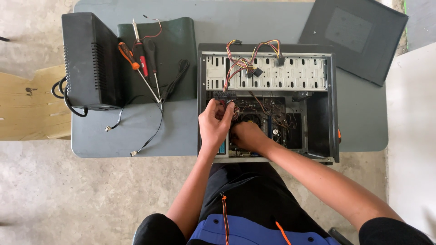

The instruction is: The person is performing cable management and component adjustment inside a desktop computer case, using a screwdriver to secure parts and manually organizing internal wiring.

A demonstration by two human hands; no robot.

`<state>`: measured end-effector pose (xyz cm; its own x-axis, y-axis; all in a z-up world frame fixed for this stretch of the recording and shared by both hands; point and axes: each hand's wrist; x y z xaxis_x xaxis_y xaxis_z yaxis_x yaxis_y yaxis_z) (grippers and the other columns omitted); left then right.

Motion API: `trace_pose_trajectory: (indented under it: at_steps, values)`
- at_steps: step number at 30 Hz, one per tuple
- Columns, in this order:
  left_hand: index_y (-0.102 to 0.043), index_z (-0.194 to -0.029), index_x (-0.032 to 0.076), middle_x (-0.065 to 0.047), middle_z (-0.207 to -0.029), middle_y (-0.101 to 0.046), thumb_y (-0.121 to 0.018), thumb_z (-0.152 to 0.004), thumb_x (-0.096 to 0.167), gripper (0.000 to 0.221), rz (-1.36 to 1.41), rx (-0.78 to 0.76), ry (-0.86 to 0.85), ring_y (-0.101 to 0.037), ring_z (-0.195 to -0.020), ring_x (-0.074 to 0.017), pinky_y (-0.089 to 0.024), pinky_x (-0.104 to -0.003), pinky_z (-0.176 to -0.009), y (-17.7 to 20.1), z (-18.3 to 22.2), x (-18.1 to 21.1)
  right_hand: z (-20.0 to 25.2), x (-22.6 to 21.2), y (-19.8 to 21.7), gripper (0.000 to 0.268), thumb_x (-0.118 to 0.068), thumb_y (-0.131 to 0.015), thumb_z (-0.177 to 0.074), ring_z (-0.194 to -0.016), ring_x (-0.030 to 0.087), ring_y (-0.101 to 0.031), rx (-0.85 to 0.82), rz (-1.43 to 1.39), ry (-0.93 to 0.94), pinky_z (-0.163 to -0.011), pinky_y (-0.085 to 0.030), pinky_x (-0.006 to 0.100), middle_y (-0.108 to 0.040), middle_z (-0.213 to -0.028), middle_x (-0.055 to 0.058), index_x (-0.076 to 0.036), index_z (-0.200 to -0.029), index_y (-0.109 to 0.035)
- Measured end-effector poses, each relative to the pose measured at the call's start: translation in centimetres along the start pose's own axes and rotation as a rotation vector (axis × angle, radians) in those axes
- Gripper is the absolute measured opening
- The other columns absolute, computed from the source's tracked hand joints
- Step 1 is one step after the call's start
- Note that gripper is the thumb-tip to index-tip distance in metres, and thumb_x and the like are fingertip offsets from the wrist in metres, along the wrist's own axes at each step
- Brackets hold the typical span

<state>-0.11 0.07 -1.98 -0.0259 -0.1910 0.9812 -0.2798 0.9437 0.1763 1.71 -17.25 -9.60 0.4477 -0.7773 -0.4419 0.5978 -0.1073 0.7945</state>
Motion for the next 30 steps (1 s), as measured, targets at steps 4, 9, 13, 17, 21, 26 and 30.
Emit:
trace_pose_trajectory:
  at_steps: [4,9,13,17,21,26,30]
  values:
    - [-0.072,-0.108,0.009,-0.012,-0.081,-0.081,-0.075,-0.108,0.023,0.014,-0.008,-0.004,0.008,-0.080,-0.074,-0.0278,-0.064,-0.043,-0.058,0.0,0.0,0.5,-0.2,0.4,-0.8,0.020,-0.023,-0.075,-0.090,-0.081,0.042,-0.080,0.017,0.033,-0.002,-0.074,-0.065,0.054,-0.081,-0.082,0.016,-0.008,-0.098,-0.085]
    - [-0.070,-0.102,0.010,-0.010,-0.078,-0.080,-0.077,-0.107,0.025,0.017,-0.041,0.013,-0.004,-0.078,-0.069,-0.0235,-0.061,-0.040,-0.055,-0.1,-0.1,1.5,-0.3,0.6,-1.1,0.022,-0.025,-0.076,-0.089,-0.081,0.042,-0.080,0.006,0.028,0.012,-0.073,-0.065,0.056,-0.081,-0.082,0.016,-0.008,-0.099,-0.086]
    - [-0.071,-0.105,0.007,-0.013,-0.079,-0.080,-0.074,-0.110,0.024,0.017,-0.010,0.009,-0.018,-0.079,-0.070,-0.0283,-0.060,-0.043,-0.054,-0.2,-0.1,1.3,0.0,-0.4,0.1,0.022,-0.030,-0.080,-0.086,-0.077,0.041,-0.079,0.021,-0.020,-0.012,-0.070,-0.065,0.054,-0.079,-0.076,0.014,-0.009,-0.092,-0.085]
    - [-0.070,-0.103,0.008,-0.012,-0.077,-0.079,-0.073,-0.110,0.023,0.017,-0.006,0.000,-0.018,-0.078,-0.069,-0.0263,-0.059,-0.042,-0.053,-0.2,-0.1,1.6,0.0,-0.2,0.0,0.019,-0.023,-0.078,-0.090,-0.076,0.043,-0.078,0.019,-0.080,-0.028,-0.070,-0.065,0.053,-0.079,-0.075,0.017,-0.006,-0.091,-0.086]
    - [-0.069,-0.098,0.009,-0.011,-0.076,-0.079,-0.076,-0.108,0.024,0.019,-0.044,0.008,-0.014,-0.076,-0.066,-0.0249,-0.059,-0.039,-0.053,-0.1,-0.1,0.9,-1.2,0.4,-1.9,0.018,-0.022,-0.076,-0.087,-0.072,0.040,-0.078,0.027,-0.003,-0.056,-0.066,-0.065,0.052,-0.078,-0.071,0.015,-0.007,-0.085,-0.085]
    - [-0.069,-0.099,0.008,-0.012,-0.076,-0.079,-0.076,-0.108,0.023,0.019,-0.043,0.005,-0.005,-0.077,-0.067,-0.0259,-0.059,-0.040,-0.052,0.1,0.0,1.2,-1.8,-0.3,-3.1,0.014,-0.007,-0.071,-0.083,-0.063,0.040,-0.076,0.107,0.055,-0.075,-0.057,-0.062,0.051,-0.070,-0.060,0.015,-0.001,-0.075,-0.080]
    - [-0.069,-0.093,0.011,-0.008,-0.073,-0.079,-0.080,-0.103,0.023,0.019,-0.083,0.027,0.001,-0.076,-0.063,-0.0233,-0.059,-0.037,-0.052,-0.3,-0.1,0.7,-1.4,-0.7,-3.4,0.012,-0.002,-0.071,-0.083,-0.060,0.039,-0.075,0.208,0.041,-0.039,-0.055,-0.061,0.046,-0.069,-0.059,0.015,-0.002,-0.072,-0.077]
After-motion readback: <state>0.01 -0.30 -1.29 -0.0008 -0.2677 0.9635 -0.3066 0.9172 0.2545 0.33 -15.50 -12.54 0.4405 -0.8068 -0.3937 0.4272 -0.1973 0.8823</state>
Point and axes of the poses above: each hand's wrist, its own z-axis away from the middle knuckle, its own y-axis out of the back of the hand, x = y × z
